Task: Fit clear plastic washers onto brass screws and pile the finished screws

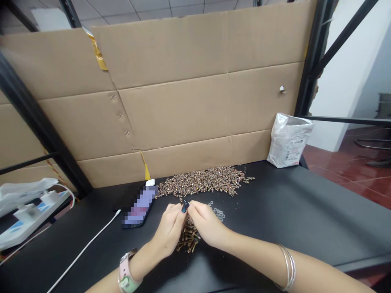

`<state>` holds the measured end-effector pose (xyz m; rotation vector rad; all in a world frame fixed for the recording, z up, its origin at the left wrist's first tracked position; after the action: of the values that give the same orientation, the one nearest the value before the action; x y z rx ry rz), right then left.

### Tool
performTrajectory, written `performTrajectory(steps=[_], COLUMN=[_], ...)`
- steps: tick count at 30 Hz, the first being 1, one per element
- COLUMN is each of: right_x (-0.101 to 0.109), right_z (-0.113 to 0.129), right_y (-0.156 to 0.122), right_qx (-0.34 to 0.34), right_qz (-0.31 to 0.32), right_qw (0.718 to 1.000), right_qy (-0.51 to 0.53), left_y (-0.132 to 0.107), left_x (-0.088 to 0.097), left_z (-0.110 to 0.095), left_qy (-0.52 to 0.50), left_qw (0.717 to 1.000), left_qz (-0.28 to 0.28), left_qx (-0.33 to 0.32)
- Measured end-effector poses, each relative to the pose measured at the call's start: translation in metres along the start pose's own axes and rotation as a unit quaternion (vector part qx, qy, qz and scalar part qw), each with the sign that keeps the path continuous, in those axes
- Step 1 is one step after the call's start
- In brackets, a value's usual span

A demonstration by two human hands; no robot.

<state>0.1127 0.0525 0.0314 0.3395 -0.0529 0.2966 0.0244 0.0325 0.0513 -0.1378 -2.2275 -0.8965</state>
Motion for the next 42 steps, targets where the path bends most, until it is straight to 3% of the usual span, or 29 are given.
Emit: performTrajectory(steps=[11,15,27,42], right_x=[0.001,-0.001,0.001,0.003], right_z=[-0.005,-0.007,-0.005,-0.013], right_y=[-0.001,0.000,-0.001,0.001], right_qx=[-0.030,-0.045,-0.033,-0.033], right_qz=[-0.003,0.010,0.002,-0.011], right_qw=[1.000,0.999,0.999,0.999], right_qy=[0.001,0.012,-0.003,-0.007], left_y=[-0.001,-0.002,-0.003,-0.003], left_x=[0.002,-0.002,0.003,0.000], left_z=[0.002,0.001,0.005,0.006], left_qy=[-0.003,-0.017,-0.008,-0.004], left_qw=[1.000,0.999,0.998,0.998], left_qz=[-0.007,0.026,-0.015,0.015], left_qx=[0.029,0.028,0.053,0.056])
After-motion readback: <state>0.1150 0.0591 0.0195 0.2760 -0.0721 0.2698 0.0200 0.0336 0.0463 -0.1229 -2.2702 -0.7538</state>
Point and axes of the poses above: each hand's wrist, its own y-axis towards the middle knuckle, its own x-axis out of the back of the hand, z = x × y, the point moved 7 cm from there along y, towards the middle knuckle, and after that the axes turned 6 degrees about -z, right-handed, at the moved point
